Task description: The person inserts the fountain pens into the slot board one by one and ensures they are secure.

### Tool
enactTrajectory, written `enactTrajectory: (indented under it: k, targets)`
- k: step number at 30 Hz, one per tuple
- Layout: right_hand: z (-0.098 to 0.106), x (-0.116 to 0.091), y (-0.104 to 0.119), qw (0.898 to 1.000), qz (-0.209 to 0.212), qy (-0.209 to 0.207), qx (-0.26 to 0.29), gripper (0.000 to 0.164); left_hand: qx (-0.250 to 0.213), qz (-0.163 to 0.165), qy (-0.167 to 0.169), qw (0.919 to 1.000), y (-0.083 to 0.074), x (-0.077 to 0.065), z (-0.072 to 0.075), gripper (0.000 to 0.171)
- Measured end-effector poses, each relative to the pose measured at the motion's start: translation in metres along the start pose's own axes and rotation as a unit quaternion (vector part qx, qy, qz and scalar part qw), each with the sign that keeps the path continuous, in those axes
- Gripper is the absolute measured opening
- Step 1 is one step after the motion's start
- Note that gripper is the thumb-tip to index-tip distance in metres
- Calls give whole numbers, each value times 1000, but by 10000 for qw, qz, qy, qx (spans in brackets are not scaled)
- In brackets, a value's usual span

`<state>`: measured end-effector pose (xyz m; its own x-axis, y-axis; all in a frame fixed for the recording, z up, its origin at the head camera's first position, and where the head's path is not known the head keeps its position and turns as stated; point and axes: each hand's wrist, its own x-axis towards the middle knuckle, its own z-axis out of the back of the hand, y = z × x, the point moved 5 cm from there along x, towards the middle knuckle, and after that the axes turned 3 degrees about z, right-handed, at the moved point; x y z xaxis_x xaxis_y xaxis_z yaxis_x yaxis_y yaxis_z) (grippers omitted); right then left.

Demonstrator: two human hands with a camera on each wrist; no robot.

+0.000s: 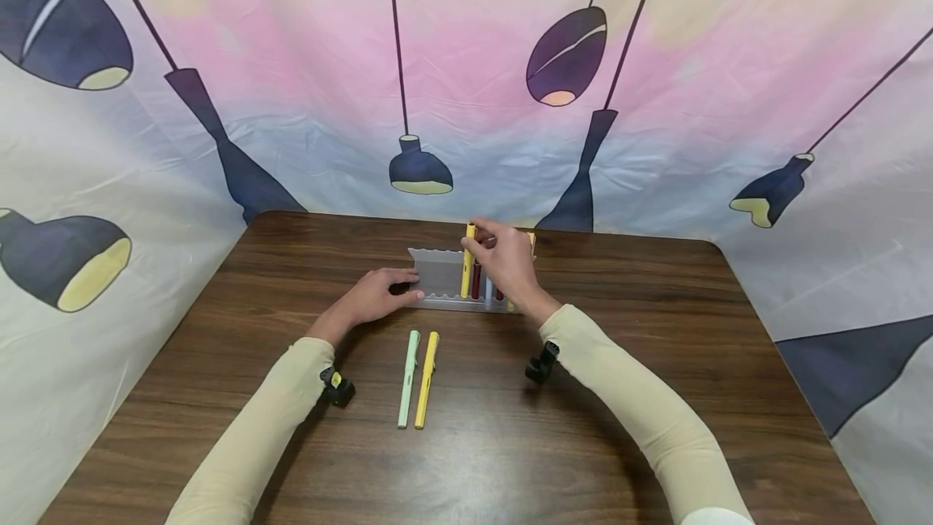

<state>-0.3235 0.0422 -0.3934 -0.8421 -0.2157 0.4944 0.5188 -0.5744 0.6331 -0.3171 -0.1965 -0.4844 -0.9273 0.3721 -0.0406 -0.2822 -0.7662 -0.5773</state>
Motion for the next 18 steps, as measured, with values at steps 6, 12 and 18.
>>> enactTrajectory:
  k: [6,12,18]
  targets:
    - [-3,-2,-1,9999,39,27,-94,39,3,3,26,10000,0,0,0,64]
    - [-7,-4,-3,9998,116,59,-160,38,-26,50,33,10000,0,0,0,63]
    - [-9,-6,-3,9993,137,84,-342,35,23,0,-4,10000,-1,-1,1,64]
